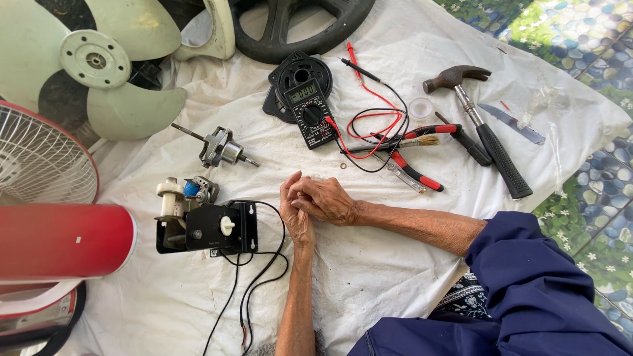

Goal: The person tests fan motor components with a multimeter on a table, handling the device and probes by hand. They then use a small brush to clean dust from an electrical switch box assembly.

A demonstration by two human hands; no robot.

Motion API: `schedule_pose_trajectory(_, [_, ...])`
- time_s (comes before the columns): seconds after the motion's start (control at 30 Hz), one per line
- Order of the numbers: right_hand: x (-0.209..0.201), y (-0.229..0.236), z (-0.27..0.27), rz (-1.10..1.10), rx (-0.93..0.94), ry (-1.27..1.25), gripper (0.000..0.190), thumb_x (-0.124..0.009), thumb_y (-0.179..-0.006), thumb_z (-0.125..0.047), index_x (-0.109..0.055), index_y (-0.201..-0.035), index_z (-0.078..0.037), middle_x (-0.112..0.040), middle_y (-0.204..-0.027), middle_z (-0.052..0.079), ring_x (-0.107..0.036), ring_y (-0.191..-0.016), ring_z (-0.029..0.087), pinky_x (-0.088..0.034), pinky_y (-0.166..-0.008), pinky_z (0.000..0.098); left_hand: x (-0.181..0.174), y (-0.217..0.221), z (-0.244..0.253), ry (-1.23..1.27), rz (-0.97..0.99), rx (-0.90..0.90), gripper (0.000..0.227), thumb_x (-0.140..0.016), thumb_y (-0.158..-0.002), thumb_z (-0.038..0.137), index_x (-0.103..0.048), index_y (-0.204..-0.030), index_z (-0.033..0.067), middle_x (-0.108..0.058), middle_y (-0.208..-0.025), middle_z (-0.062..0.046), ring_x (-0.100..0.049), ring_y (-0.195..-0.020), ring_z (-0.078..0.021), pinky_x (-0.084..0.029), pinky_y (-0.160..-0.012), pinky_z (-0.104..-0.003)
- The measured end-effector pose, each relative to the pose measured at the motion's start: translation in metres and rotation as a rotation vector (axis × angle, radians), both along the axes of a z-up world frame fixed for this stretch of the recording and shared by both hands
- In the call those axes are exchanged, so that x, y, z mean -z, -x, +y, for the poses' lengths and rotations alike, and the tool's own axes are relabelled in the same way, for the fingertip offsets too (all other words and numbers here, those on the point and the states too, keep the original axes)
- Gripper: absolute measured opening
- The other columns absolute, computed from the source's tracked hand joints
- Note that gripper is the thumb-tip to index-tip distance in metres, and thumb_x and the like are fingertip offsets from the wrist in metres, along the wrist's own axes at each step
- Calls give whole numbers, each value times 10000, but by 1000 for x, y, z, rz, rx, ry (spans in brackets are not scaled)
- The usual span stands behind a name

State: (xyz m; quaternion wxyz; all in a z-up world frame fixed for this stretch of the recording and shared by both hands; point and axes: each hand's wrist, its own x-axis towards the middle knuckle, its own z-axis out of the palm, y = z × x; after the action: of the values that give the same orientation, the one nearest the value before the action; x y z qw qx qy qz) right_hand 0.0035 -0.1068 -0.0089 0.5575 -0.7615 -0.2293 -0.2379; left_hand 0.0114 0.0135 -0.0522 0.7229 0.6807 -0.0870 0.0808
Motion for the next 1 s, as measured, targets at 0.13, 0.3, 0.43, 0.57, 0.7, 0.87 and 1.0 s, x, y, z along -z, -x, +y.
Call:
schedule_pose_trajectory(0.13, [-22, 7, -2, -160, -14, 41, 173, -601, -1027, -266, -614, -1087, -104, -537, -722, 55, -643, -612, 261, -547, -545, 333, -30, -2, -3, 65, 56, 84, 422, -626, -955, 208, -579, -1312, -13, -674, -1084, -223, -700, -957, -282, -565, -813, -376])
schedule_pose_trajectory(0.3, [-32, 9, -4, -225, -3, 17, 174, -558, -1047, -283, -623, -1121, -139, -451, -746, -17, -587, -612, 208, -557, -574, 310, -67, -29, -17, -264, -50, 37, 271, -574, -1018, 124, -653, -1261, 35, -698, -1065, -228, -713, -939, -341, -601, -842, -454])
schedule_pose_trajectory(0.43, [-37, 9, -5, -261, 9, 26, 178, -592, -1024, -265, -633, -1141, -139, -511, -828, 12, -626, -696, 222, -550, -594, 328, -56, -66, -27, -337, -112, 5, 237, -620, -1008, 117, -666, -1235, 66, -714, -1082, -209, -700, -1032, -378, -577, -882, -419])
schedule_pose_trajectory(0.57, [-38, 9, -4, -263, 0, 52, 184, -555, -1036, -238, -628, -1140, -105, -554, -867, 51, -652, -746, 257, -561, -609, 346, -30, -88, -35, -464, -72, -107, 308, -640, -999, 267, -658, -1296, 187, -716, -1130, -75, -660, -983, -271, -562, -869, -377])
schedule_pose_trajectory(0.7, [-41, 10, -4, -264, -26, 64, 173, -526, -1043, -202, -632, -1132, -97, -552, -857, 51, -657, -735, 253, -571, -616, 339, -54, -80, -49, -258, 91, -40, 383, -580, -1013, 219, -559, -1391, 163, -709, -1186, -105, -606, -422, -153, -511, -454, -227])
schedule_pose_trajectory(0.87, [-37, 8, -3, -261, -36, 101, 176, -496, -1056, -204, -617, -1111, -90, -528, -851, 66, -639, -740, 271, -566, -613, 363, -59, -85, -44, -203, 145, 33, 520, -613, -987, 189, -453, -1471, 91, -679, -1189, -183, -610, -396, -177, -441, -394, -224])
schedule_pose_trajectory(1.0, [-33, 7, -2, -251, -54, 91, 176, -485, -1061, -205, -622, -1108, -104, -538, -850, 49, -637, -744, 234, -566, -620, 333, -48, -91, -39, -207, 149, 127, 698, -731, -911, 139, -391, -1518, 92, -675, -1163, -191, -632, -428, -177, -463, -407, -234])
